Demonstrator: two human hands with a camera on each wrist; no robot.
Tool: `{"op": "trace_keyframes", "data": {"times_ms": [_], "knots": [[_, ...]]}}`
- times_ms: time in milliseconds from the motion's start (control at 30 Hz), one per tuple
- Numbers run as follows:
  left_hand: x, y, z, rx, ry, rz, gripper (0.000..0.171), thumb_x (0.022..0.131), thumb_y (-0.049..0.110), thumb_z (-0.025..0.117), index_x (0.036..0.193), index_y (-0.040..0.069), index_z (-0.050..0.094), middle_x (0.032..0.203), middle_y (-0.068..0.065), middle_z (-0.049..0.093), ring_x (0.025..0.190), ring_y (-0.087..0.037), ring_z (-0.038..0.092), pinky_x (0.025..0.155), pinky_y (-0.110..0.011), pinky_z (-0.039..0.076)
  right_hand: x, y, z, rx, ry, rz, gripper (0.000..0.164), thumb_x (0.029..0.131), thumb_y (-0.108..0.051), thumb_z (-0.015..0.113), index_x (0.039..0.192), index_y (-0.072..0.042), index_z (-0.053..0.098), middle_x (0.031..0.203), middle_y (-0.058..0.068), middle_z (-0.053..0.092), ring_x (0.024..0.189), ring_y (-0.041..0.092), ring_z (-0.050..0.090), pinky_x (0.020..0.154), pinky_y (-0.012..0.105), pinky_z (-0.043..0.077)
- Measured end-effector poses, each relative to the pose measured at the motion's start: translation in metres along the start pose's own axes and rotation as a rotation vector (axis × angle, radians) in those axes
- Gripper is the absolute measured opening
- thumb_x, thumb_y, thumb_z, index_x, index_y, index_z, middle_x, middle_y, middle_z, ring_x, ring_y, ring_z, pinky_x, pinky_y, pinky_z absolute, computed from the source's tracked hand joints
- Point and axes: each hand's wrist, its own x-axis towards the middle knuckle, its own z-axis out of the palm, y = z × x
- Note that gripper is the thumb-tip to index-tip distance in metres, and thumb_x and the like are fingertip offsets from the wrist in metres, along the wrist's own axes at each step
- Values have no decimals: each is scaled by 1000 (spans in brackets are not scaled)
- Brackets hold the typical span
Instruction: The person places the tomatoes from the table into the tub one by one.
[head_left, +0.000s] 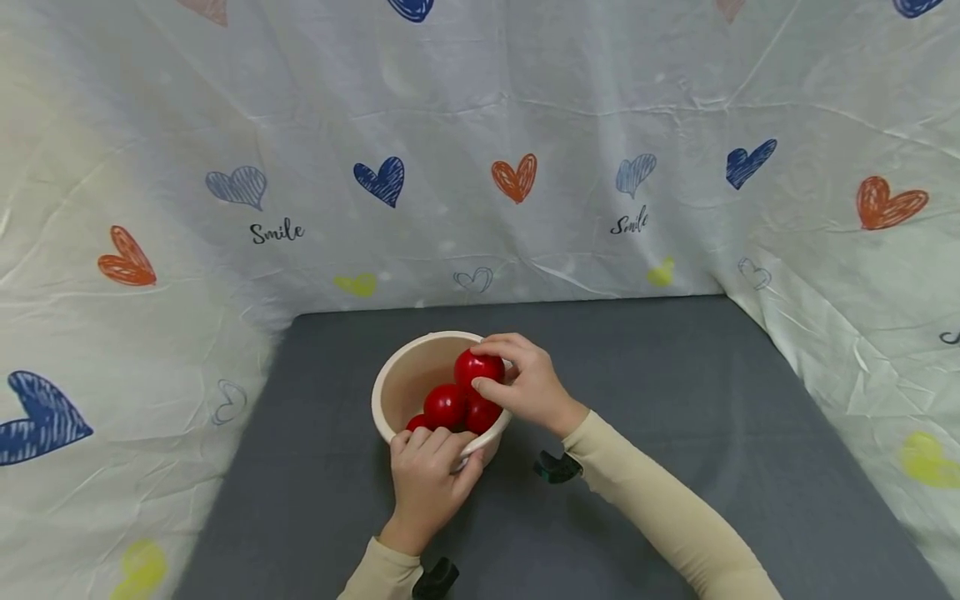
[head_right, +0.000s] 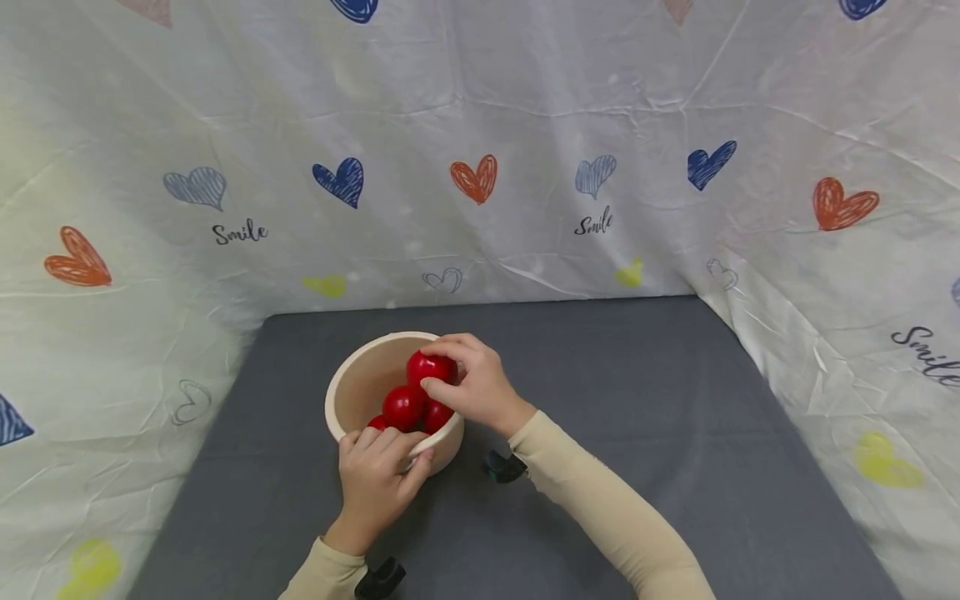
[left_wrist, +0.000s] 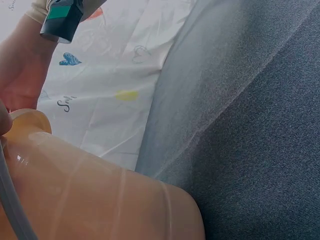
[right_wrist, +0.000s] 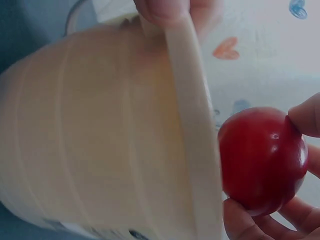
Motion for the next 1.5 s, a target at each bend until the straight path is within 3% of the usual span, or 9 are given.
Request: {"op": "trace_keyframes", "data": {"times_ms": [133, 267, 533, 700, 867, 1100, 1267, 1500], "knots": [[-1, 0, 1, 2, 4, 5, 36, 97, 41, 53, 83, 16, 75, 70, -3, 70, 67, -22, 58, 77, -43, 39, 0, 0, 7, 11, -41, -3, 38, 85, -11, 74, 122, -6, 71, 127, 16, 64, 103, 28, 68, 77, 33, 62], [-1, 0, 2, 1, 4, 3, 36, 97, 41, 53, 84, 16, 76, 71, -3, 70, 68, -22, 58, 77, -43, 39, -2, 1, 12, 10, -65, -1, 39, 85, -11, 74, 123, -6, 71, 128, 15, 65, 103, 27, 68, 77, 27, 61], [-1, -1, 2, 5, 11, 1, 36, 97, 41, 54, 84, 16, 76, 72, -4, 71, 69, -24, 59, 77, -44, 40, -2, 2, 13, -18, -6, -22, 32, 85, -10, 72, 118, -7, 73, 121, 12, 70, 93, 23, 69, 71, 30, 62], [-1, -1, 1, 15, 11, 4, 37, 97, 42, 53, 84, 16, 76, 72, -4, 71, 69, -24, 60, 77, -44, 40, -5, 2, 13, 7, -13, -16, 32, 86, -9, 71, 118, -6, 72, 121, 14, 69, 84, 24, 70, 70, 24, 60], [-1, 0, 1, 13, 8, 4, 38, 97, 43, 53, 84, 16, 76, 73, -4, 72, 69, -24, 60, 77, -44, 40, -10, 3, 13, 22, -5, -11, 32, 87, -7, 71, 118, -5, 72, 120, 15, 69, 77, 27, 72, 71, 28, 61], [-1, 1, -1, 13, -30, -13, 35, 95, 42, 55, 86, 15, 77, 74, -5, 72, 70, -25, 61, 78, -45, 41, -21, 6, 1, 1, 60, -2, 29, 87, -7, 70, 116, -6, 74, 120, 12, 71, 99, 31, 69, 81, 39, 62], [1, 2, -4, 14, -75, -23, 25, 86, 37, 65, 88, 15, 77, 75, -5, 72, 71, -24, 61, 78, -45, 42, -33, 14, -12, -42, 101, 5, 28, 88, -8, 71, 116, -5, 74, 120, 11, 71, 109, 27, 67, 86, 41, 60], [2, 2, -10, 14, -146, -33, 22, 80, 36, 72, 90, 17, 77, 76, -4, 72, 73, -23, 59, 79, -44, 42, -54, 26, -30, -83, 133, 45, 29, 90, -6, 71, 118, -7, 73, 122, 11, 70, 113, 28, 67, 88, 47, 59]]}}
